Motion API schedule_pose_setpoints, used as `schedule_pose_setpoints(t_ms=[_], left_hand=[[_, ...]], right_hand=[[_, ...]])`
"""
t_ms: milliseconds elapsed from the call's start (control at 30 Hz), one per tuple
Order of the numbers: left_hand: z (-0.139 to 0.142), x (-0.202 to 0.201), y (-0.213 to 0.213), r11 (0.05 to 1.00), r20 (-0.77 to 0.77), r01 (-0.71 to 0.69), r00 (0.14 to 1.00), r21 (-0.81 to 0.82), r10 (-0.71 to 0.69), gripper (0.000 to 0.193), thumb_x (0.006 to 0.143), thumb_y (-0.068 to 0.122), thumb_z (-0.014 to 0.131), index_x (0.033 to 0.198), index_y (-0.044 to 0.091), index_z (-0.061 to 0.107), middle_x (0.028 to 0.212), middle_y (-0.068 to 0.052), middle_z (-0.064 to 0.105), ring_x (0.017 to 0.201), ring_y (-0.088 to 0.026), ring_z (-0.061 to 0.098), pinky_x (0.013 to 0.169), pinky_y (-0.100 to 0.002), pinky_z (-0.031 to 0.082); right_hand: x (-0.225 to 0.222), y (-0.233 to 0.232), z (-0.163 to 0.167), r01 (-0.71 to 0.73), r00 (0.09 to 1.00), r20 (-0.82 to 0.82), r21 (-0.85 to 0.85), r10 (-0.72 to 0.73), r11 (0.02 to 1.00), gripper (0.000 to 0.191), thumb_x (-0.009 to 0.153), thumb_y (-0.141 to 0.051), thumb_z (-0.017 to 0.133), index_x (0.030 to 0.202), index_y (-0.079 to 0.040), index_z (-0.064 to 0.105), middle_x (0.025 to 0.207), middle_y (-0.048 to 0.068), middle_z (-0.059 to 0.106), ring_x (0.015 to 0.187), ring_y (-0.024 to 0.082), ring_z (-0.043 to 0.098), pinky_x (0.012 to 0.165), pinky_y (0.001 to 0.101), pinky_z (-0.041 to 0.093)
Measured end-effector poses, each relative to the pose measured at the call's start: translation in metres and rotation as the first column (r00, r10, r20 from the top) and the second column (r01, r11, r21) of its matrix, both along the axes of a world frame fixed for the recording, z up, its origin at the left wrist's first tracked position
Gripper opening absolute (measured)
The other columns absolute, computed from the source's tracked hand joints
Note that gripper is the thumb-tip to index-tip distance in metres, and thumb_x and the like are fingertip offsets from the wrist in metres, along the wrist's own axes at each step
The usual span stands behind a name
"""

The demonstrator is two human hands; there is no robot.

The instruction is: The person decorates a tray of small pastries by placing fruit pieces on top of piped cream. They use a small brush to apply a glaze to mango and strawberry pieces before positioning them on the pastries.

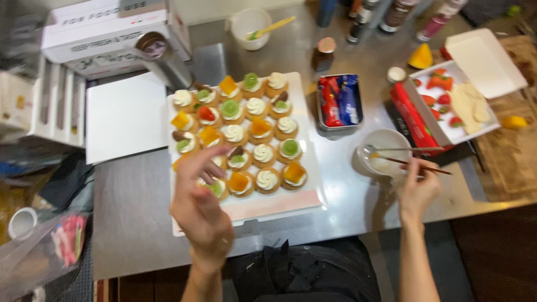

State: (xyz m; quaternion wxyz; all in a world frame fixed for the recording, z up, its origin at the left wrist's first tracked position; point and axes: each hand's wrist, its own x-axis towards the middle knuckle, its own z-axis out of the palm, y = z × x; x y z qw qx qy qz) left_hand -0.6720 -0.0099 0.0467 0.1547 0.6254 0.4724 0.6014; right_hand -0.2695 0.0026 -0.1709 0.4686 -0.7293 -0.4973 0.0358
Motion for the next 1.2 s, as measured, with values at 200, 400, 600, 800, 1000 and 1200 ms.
schedule_pose_setpoints(t_ms=[200,400,600,800,1000,1200], left_hand=[[-0.022,0.162,-0.024,0.822,0.158,0.472,0.881,-0.318,-0.445,0.033,0.110,0.027,0.049,0.130,0.005,0.063,0.118,-0.008,0.071,0.086,-0.018,0.062,0.079,-0.032,0.052],[-0.075,0.283,0.005,0.733,0.151,0.528,0.842,-0.429,-0.518,0.032,0.100,0.020,0.062,0.127,0.003,0.060,0.116,-0.011,0.067,0.084,-0.022,0.067,0.075,-0.035,0.056],[-0.145,0.368,0.085,0.818,0.015,0.318,0.935,-0.480,-0.355,0.020,0.101,0.020,0.064,0.110,0.002,0.064,0.107,-0.013,0.068,0.084,-0.027,0.071,0.077,-0.039,0.056],[-0.186,0.420,0.138,0.838,-0.294,0.024,0.930,-0.545,-0.219,0.018,0.099,0.015,0.063,0.110,0.002,0.065,0.106,-0.016,0.066,0.103,-0.036,0.059,0.086,-0.048,0.049],[-0.183,0.422,0.186,0.969,-0.247,0.034,0.964,-0.246,-0.096,0.020,0.099,0.011,0.062,0.117,0.003,0.066,0.119,-0.017,0.061,0.110,-0.035,0.056,0.097,-0.044,0.047],[-0.167,0.422,0.232,0.970,-0.502,-0.039,0.860,-0.242,-0.091,0.017,0.090,0.010,0.072,0.107,0.006,0.068,0.126,-0.014,0.059,0.116,-0.035,0.055,0.098,-0.044,0.046]], right_hand=[[0.005,-0.035,0.006,0.084,0.996,-0.005,-0.192,-0.087,0.978,0.039,0.092,-0.027,0.079,0.119,0.000,0.074,0.077,0.014,0.061,0.067,0.026,0.059,0.063,0.0385,0.048],[0.049,-0.067,0.046,0.063,0.832,0.553,-0.170,0.043,0.983,0.047,0.089,-0.045,0.074,0.103,0.000,0.073,0.082,0.014,0.064,0.077,0.034,0.065,0.062,0.0427,0.050],[0.158,-0.073,0.067,0.031,0.980,0.199,-0.109,-0.009,0.994,0.036,0.111,-0.029,0.049,0.094,-0.009,0.073,0.084,0.010,0.068,0.078,0.027,0.066,0.071,0.0398,0.051],[0.242,0.063,0.038,-0.110,0.909,-0.415,-0.152,0.038,0.982,0.046,0.096,-0.029,0.059,0.134,-0.004,0.050,0.116,0.017,0.060,0.076,0.023,0.068,0.056,0.0360,0.058],[0.256,0.097,0.032,-0.037,0.976,0.200,-0.216,0.081,0.976,0.035,0.106,-0.027,0.066,0.128,0.000,0.064,0.118,0.023,0.060,0.108,0.042,0.058,0.090,0.0511,0.046],[0.258,0.120,0.050,-0.273,0.937,0.207,-0.074,0.283,0.959,0.021,0.102,-0.017,0.065,0.119,-0.005,0.068,0.125,0.018,0.060,0.119,0.036,0.052,0.104,0.0471,0.042]])
